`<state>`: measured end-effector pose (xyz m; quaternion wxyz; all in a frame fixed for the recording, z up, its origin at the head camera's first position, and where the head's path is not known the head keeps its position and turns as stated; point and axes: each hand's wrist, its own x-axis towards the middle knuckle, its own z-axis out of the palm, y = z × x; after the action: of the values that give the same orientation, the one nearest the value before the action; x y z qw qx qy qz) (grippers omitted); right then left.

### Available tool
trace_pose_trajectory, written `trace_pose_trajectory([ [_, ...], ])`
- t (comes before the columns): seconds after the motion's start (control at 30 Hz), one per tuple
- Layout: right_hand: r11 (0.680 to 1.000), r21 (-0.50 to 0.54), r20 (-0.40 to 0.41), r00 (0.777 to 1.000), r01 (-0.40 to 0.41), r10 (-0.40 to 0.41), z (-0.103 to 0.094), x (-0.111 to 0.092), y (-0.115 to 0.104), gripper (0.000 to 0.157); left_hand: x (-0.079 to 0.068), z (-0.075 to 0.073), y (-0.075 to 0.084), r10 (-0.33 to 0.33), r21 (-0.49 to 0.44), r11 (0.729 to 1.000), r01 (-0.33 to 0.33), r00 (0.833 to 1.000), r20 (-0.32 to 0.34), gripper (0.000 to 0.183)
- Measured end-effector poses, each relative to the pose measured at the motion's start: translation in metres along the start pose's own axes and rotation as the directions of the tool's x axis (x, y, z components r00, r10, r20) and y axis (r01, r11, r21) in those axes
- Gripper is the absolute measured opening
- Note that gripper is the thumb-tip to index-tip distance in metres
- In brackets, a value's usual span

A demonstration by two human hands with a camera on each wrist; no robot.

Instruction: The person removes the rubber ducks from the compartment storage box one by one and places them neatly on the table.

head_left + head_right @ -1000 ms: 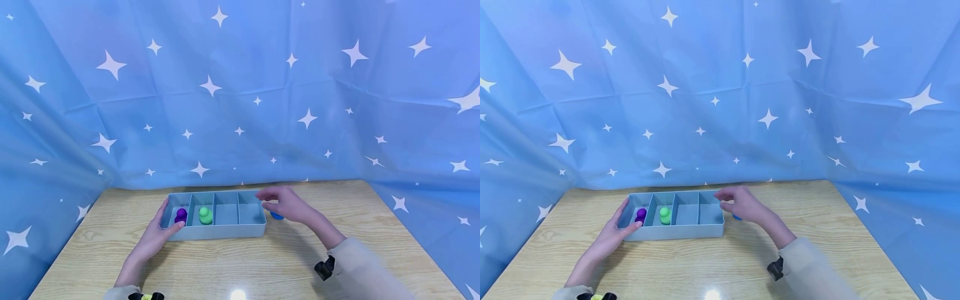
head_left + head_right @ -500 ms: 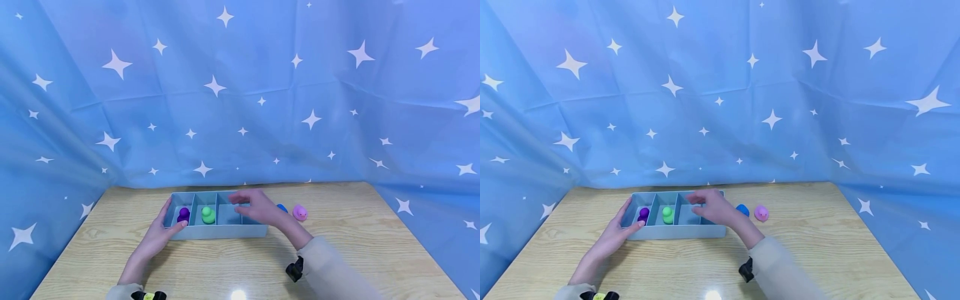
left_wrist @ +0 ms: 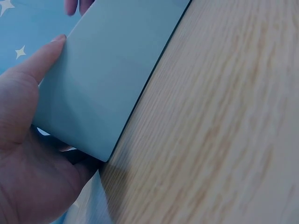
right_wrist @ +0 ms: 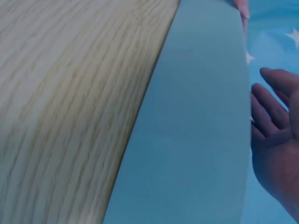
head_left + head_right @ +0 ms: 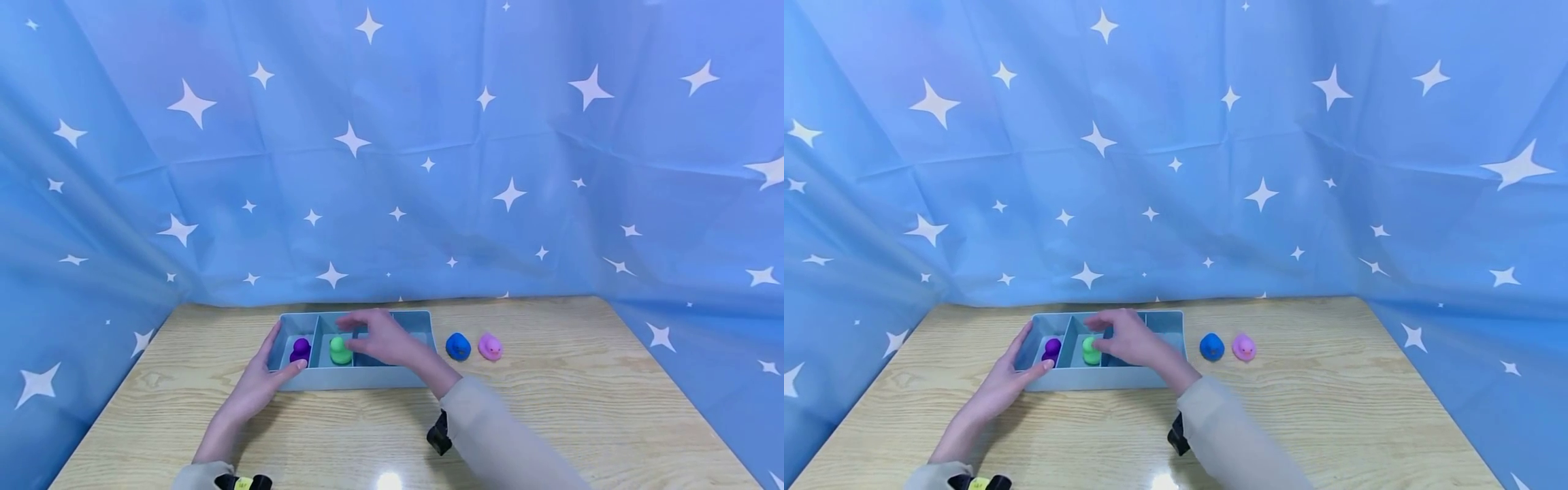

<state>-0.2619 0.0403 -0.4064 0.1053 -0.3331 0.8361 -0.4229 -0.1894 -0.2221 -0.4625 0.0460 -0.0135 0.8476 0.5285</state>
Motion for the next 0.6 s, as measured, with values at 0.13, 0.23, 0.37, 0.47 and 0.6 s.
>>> trace_pose_trajectory([
  [0.13,0.999,-0.006,0.002,0.999,-0.034,0.034,0.008,0.007,-0.002,0.044,0.0,0.001,-0.001,-0.006,-0.013,1.0,0.006,1.0,0.001,0.098],
  [0.23,0.999,-0.019,0.0,0.999,-0.044,0.044,0.011,0.012,-0.002,0.045,0.0,0.001,-0.001,-0.011,-0.022,1.0,0.012,1.0,0.002,0.099],
  [0.37,0.998,-0.035,0.005,0.998,-0.057,0.058,0.012,0.019,0.0,0.044,-0.001,0.001,-0.002,-0.019,-0.027,0.999,0.019,1.0,0.003,0.099],
  [0.47,0.996,-0.059,0.028,0.997,-0.072,0.074,0.014,0.024,0.0,0.043,-0.002,0.001,-0.002,-0.023,-0.026,0.999,0.023,1.0,0.002,0.099],
  [0.6,0.987,-0.14,0.057,0.994,-0.079,0.088,0.016,0.028,0.0,0.043,0.0,0.001,-0.002,-0.012,-0.027,1.0,0.012,1.0,0.002,0.099],
])
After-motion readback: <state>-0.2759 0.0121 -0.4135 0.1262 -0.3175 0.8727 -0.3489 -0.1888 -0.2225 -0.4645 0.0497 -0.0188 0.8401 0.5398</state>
